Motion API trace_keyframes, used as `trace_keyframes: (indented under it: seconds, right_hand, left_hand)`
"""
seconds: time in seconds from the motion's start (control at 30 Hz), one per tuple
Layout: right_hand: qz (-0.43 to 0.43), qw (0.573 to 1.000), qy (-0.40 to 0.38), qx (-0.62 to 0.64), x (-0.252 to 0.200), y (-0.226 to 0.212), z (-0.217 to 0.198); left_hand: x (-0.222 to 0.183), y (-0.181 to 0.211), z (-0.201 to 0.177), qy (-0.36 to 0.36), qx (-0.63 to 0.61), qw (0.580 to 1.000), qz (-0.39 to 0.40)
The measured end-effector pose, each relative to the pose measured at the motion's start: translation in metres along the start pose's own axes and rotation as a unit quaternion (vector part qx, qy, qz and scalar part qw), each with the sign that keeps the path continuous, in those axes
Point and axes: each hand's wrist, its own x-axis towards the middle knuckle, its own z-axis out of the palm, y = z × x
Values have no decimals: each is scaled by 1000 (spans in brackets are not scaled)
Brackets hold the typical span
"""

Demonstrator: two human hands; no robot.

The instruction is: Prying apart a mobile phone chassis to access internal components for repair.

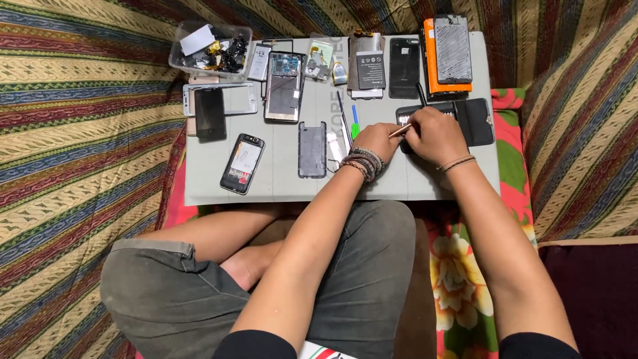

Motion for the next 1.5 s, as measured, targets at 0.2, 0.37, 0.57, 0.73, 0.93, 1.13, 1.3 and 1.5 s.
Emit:
trace_keyframes:
  seconds: [0.2,0.37,0.57,0.73,0.93,1.13,1.3,1.5]
  right_hand:
    - [13,999,-36,-3,2,4,-3]
    - [44,996,-23,70,-4,2,-12]
    - [86,975,37,201,-9,0,-15]
    - [94,961,110,237,-8,-22,0]
    - [211,870,124,428,11,-95,27]
    - [214,827,122,505,31,-201,55]
    - [167,843,138,493,41,-272,90]
    - [63,892,187,406,53,-330,109]
  left_hand:
    - [3,-1,1,-6,14,1000,-10]
    - [5,0,1,-18,11,1000,-19]
    - [15,-6,9,0,-7,1000,-12]
    - [-2,0,-23,42,-64,997,29]
    - [-40,-32,-79,89,-45,989,109]
    - [-91,-113,-132,136,-38,990,14]
    - [-131,-194,-167,305,-81,948,-39]
    - [-148,-258,-182,374,-143,916,-33]
